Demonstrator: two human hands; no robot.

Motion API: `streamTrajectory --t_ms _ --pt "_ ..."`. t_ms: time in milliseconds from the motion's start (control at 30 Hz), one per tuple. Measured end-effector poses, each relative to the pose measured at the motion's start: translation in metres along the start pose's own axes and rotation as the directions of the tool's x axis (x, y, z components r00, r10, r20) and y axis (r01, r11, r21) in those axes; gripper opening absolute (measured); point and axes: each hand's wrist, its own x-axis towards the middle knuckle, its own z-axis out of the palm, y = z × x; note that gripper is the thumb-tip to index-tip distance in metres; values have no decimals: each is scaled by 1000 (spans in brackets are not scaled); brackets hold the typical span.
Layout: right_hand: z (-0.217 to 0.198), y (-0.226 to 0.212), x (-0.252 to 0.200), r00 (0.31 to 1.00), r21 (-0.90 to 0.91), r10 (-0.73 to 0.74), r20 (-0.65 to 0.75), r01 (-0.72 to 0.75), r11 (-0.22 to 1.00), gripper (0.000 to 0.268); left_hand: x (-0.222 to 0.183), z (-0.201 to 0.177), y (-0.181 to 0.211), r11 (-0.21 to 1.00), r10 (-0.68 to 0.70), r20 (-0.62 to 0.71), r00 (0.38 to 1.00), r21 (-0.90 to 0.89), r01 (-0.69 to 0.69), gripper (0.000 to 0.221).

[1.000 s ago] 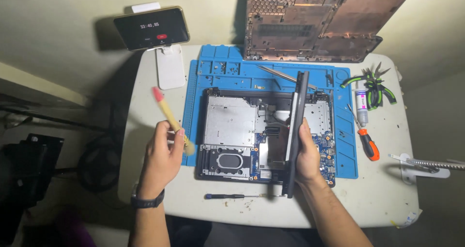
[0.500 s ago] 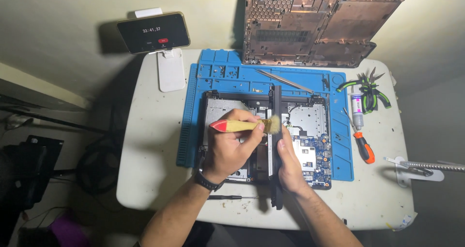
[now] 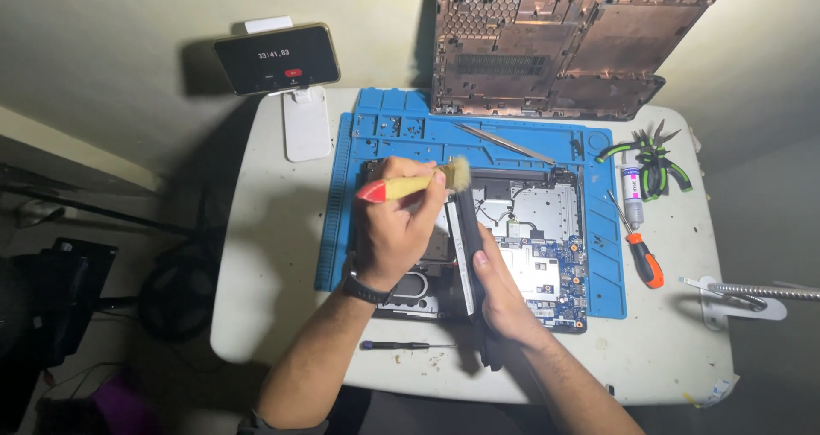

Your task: Cleaning a laptop battery with a brush and then installing it into the laptop chassis.

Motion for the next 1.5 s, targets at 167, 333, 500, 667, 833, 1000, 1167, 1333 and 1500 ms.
streamTrajectory --t_ms 167,333,500,667,833,1000,1167,1333,1500 --pt "-7 5 6 999 -7 -35 -12 35 999 59 -21 2 17 998 -65 58 996 -14 66 8" --pt "-2 -7 1 999 -26 -6 43 7 1000 59 -15 -1 0 997 -62 -3 998 -34 62 8" --pt "-2 5 6 999 22 -30 13 29 999 58 -25 -1 9 986 -145 66 987 -72 149 10" --pt "-2 11 3 1000 35 -15 25 14 999 59 -16 -5 13 981 -174 33 984 -80 176 9" --pt "-4 12 5 999 44 -25 28 24 999 60 -30 -7 14 992 -123 50 991 -20 124 8" --pt "-6 20 2 999 51 30 38 -32 998 62 -28 -5 0 998 -45 -2 999 48 45 10" --pt "4 2 8 999 51 5 34 -7 999 61 -26 -8 16 995 -35 13 999 97 33 9" --pt "1 -5 9 1000 11 -9 18 9 1000 62 -28 -4 14 995 -45 48 998 92 40 9" --pt "5 -3 4 999 12 -24 43 23 1000 60 -12 -10 9 993 1 -39 999 118 3 9"
